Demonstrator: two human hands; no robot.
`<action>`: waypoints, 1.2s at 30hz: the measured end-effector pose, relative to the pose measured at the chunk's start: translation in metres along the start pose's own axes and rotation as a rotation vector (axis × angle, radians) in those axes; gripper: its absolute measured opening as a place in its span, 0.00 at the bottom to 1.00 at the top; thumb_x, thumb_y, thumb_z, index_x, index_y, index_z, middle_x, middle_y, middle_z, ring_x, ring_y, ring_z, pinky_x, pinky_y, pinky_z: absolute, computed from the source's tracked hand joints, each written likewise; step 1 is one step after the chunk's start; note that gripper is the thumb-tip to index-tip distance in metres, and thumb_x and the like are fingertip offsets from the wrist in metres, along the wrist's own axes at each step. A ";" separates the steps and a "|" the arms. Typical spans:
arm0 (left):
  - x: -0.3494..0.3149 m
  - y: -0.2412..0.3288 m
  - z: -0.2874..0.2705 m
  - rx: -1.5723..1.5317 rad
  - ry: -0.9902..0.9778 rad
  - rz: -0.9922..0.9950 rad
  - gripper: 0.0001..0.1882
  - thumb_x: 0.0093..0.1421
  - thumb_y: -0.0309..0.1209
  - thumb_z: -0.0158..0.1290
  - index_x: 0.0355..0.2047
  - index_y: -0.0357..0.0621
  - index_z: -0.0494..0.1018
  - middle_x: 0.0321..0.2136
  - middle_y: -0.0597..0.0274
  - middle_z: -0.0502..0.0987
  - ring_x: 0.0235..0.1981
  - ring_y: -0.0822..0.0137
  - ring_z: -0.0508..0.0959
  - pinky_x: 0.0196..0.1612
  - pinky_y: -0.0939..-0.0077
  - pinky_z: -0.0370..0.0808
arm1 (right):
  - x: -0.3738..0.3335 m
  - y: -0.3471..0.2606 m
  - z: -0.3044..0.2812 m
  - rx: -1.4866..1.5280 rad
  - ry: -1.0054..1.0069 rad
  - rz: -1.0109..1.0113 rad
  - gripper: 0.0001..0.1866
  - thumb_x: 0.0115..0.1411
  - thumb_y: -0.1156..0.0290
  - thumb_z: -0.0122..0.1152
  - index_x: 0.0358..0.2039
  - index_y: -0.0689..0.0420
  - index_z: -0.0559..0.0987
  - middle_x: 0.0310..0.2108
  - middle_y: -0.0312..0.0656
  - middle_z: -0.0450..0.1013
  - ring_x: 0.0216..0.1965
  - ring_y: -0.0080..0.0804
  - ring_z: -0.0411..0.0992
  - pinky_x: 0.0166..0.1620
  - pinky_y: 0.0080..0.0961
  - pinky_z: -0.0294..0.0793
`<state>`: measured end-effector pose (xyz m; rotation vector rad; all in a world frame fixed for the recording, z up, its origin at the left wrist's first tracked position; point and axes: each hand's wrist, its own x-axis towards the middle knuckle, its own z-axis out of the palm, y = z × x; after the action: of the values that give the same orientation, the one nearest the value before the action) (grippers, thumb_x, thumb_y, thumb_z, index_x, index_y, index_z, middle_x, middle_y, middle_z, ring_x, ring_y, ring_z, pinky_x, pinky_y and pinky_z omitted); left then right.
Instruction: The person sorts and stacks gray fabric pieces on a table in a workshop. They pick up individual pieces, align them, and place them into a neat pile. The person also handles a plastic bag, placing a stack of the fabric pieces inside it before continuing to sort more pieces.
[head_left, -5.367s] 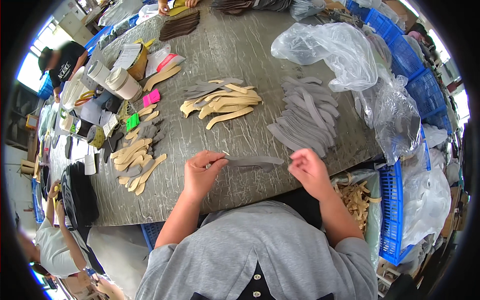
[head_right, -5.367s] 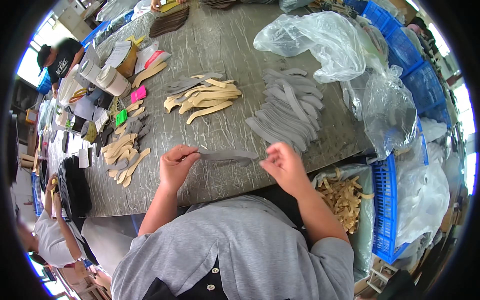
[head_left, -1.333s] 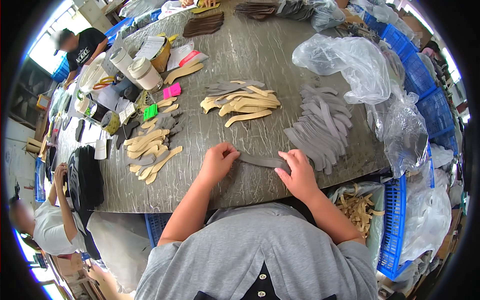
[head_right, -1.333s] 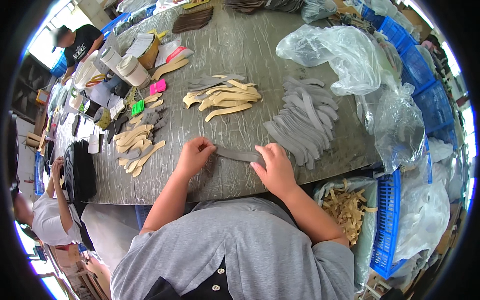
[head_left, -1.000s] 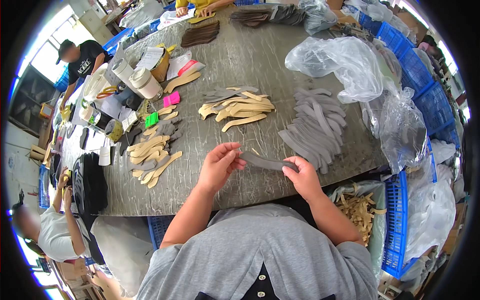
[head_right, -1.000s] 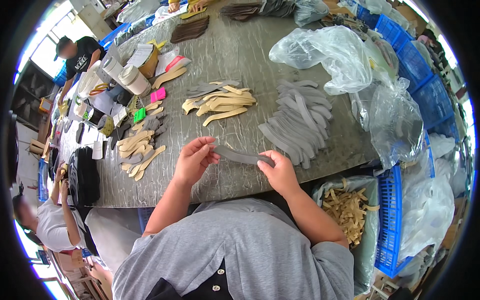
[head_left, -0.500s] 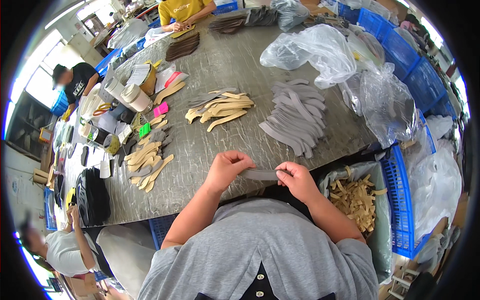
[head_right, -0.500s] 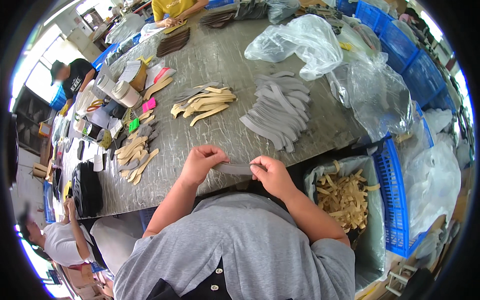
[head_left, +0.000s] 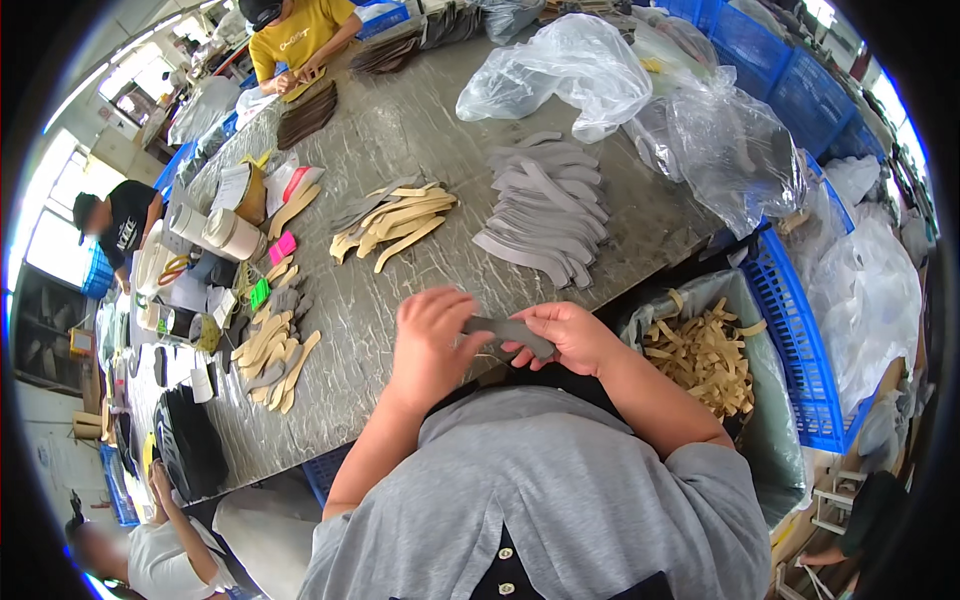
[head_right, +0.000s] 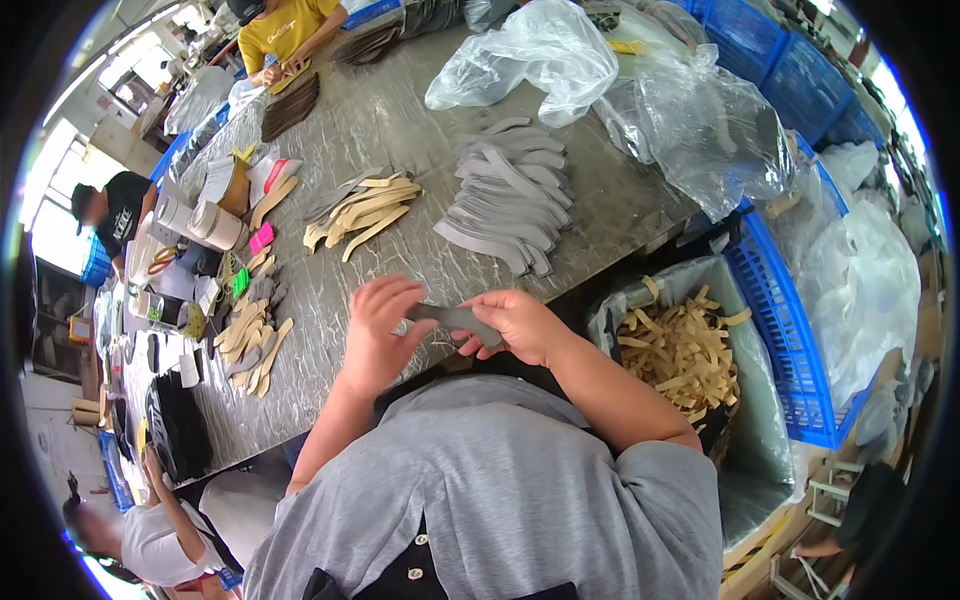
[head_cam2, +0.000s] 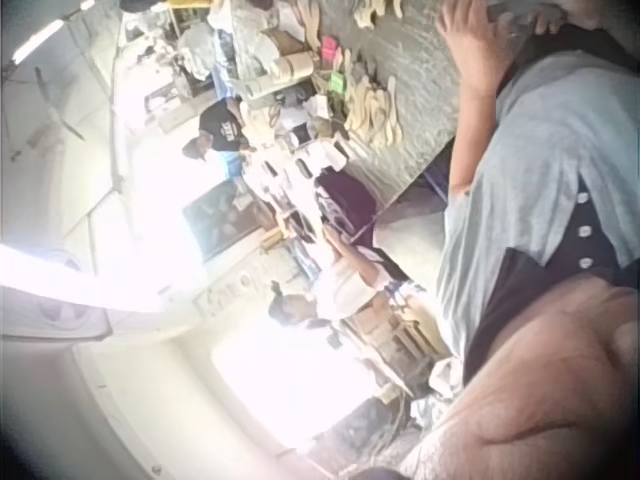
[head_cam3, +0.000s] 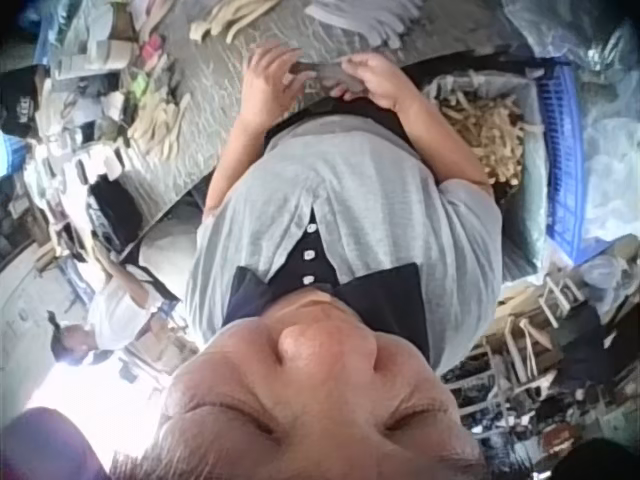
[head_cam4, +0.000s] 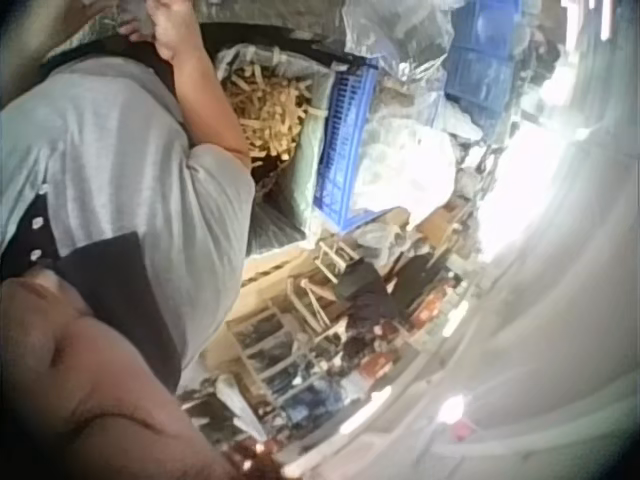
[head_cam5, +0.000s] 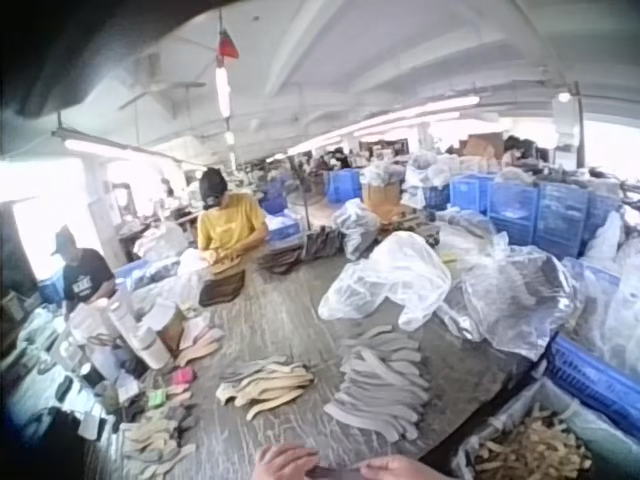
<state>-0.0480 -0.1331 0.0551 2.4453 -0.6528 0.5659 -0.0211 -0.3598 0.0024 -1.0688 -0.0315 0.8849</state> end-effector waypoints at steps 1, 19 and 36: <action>0.002 0.004 0.001 -0.016 -0.053 0.048 0.14 0.50 0.30 0.65 0.38 0.42 0.78 0.39 0.57 0.79 0.42 0.55 0.76 0.54 0.58 0.68 | 0.001 0.001 0.002 0.022 -0.038 -0.004 0.21 0.72 0.64 0.44 0.57 0.66 0.68 0.42 0.50 0.77 0.38 0.38 0.79 0.37 0.29 0.79; -0.014 -0.050 0.028 -0.584 -0.267 -0.206 0.06 0.54 0.27 0.60 0.30 0.38 0.76 0.23 0.53 0.77 0.25 0.53 0.78 0.30 0.65 0.74 | 0.014 0.002 0.042 -0.524 0.232 -0.199 0.10 0.67 0.70 0.54 0.39 0.65 0.76 0.36 0.44 0.78 0.34 0.30 0.79 0.34 0.25 0.77; 0.040 -0.086 0.092 -0.005 -0.125 0.089 0.09 0.51 0.28 0.59 0.34 0.47 0.78 0.35 0.61 0.76 0.42 0.56 0.74 0.46 0.62 0.70 | 0.039 0.002 -0.011 -1.662 1.044 -0.813 0.09 0.46 0.67 0.71 0.25 0.51 0.78 0.36 0.37 0.71 0.44 0.42 0.67 0.47 0.43 0.64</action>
<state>0.0546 -0.1374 -0.0280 2.4714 -0.8155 0.4476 0.0082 -0.3426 -0.0198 -2.6426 -0.3405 -0.7909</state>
